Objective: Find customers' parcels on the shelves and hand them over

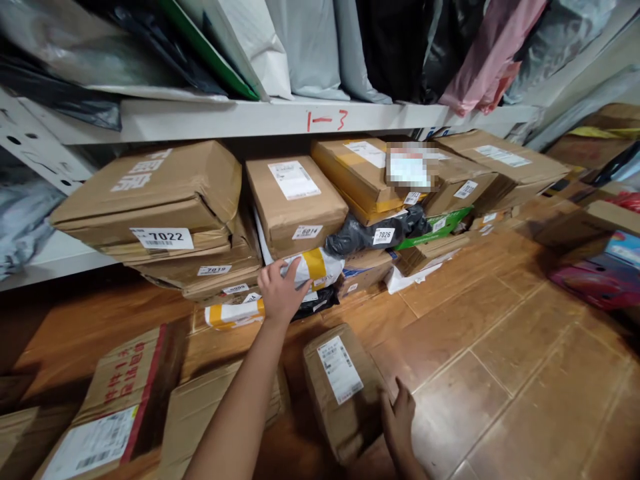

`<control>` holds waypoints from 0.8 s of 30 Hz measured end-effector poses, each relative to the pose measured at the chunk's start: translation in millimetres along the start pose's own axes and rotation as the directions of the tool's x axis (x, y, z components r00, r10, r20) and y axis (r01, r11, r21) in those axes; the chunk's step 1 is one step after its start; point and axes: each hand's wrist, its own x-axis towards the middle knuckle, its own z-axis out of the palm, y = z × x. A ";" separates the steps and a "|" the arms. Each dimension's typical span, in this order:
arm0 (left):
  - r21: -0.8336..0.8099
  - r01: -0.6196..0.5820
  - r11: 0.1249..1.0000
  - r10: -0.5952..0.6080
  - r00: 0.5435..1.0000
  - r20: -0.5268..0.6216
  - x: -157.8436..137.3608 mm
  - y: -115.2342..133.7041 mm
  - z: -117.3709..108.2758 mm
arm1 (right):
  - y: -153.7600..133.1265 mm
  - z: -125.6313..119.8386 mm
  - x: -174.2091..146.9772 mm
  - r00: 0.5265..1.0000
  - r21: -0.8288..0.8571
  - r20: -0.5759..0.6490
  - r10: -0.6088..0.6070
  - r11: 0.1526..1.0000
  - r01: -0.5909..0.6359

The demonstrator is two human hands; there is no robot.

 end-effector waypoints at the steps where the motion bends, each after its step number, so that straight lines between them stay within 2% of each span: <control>1: -0.027 -0.004 1.000 0.004 1.000 0.001 -4.4 -3.3 4.6 | -33.1 5.0 8.2 0.981 -0.030 -0.020 -0.191 0.981 0.190; 2: -0.060 -0.007 0.998 0.006 1.000 -0.012 -9.7 -6.3 10.0 | -71.7 11.3 16.4 0.933 -0.022 0.002 -0.361 0.932 0.361; 3: -0.099 0.004 0.995 -0.009 0.999 -0.049 -16.0 -8.6 15.8 | -113.6 18.6 24.2 0.854 0.020 0.040 -0.519 0.855 0.519; 4: -0.142 0.035 0.989 -0.050 0.993 -0.107 -22.9 -10.3 21.8 | -156.4 26.8 31.4 0.746 0.052 0.081 -0.661 0.750 0.659; 6: -0.240 0.124 0.963 -0.178 0.959 -0.219 -36.8 -12.0 31.9 | -235.6 45.4 44.1 0.509 0.035 0.148 -0.848 0.519 0.854; 8: -0.319 0.182 0.930 -0.260 0.939 -0.224 -47.0 -13.3 37.0 | -295.7 65.8 54.5 0.269 -0.029 0.274 -0.923 0.272 0.962; 9: -0.331 0.184 0.925 -0.255 0.949 -0.185 -49.8 -14.7 37.3 | -317.3 75.7 59.0 0.182 -0.066 0.370 -0.911 0.170 0.983; 10: -0.327 0.178 0.928 -0.232 0.964 -0.133 -50.7 -16.7 36.1 | -333.9 85.0 63.3 0.148 -0.106 0.440 -0.886 0.112 0.988; 14: -0.206 0.183 0.961 -0.181 0.983 0.031 -40.7 -27.4 23.4 | -374.3 113.3 80.7 0.101 -0.191 0.590 -0.801 -0.017 0.981; 17: -0.089 0.219 0.972 -0.203 0.966 0.160 -23.7 -32.8 13.0 | -401.0 129.4 94.0 0.054 -0.181 0.650 -0.758 -0.084 0.980; 19: -0.044 0.236 0.971 -0.218 0.945 0.245 -10.3 -35.3 7.2 | -416.9 139.7 99.3 0.049 -0.166 0.692 -0.720 -0.092 0.982; 21: -0.033 0.242 0.970 -0.222 0.929 0.296 1.6 -37.1 1.4 | -426.4 148.2 98.6 0.085 -0.174 0.725 -0.683 -0.063 0.983; 24: -0.037 0.247 0.968 -0.225 0.927 0.301 9.7 -35.2 -8.8 | -426.6 153.4 86.6 0.210 -0.245 0.727 -0.654 0.038 0.969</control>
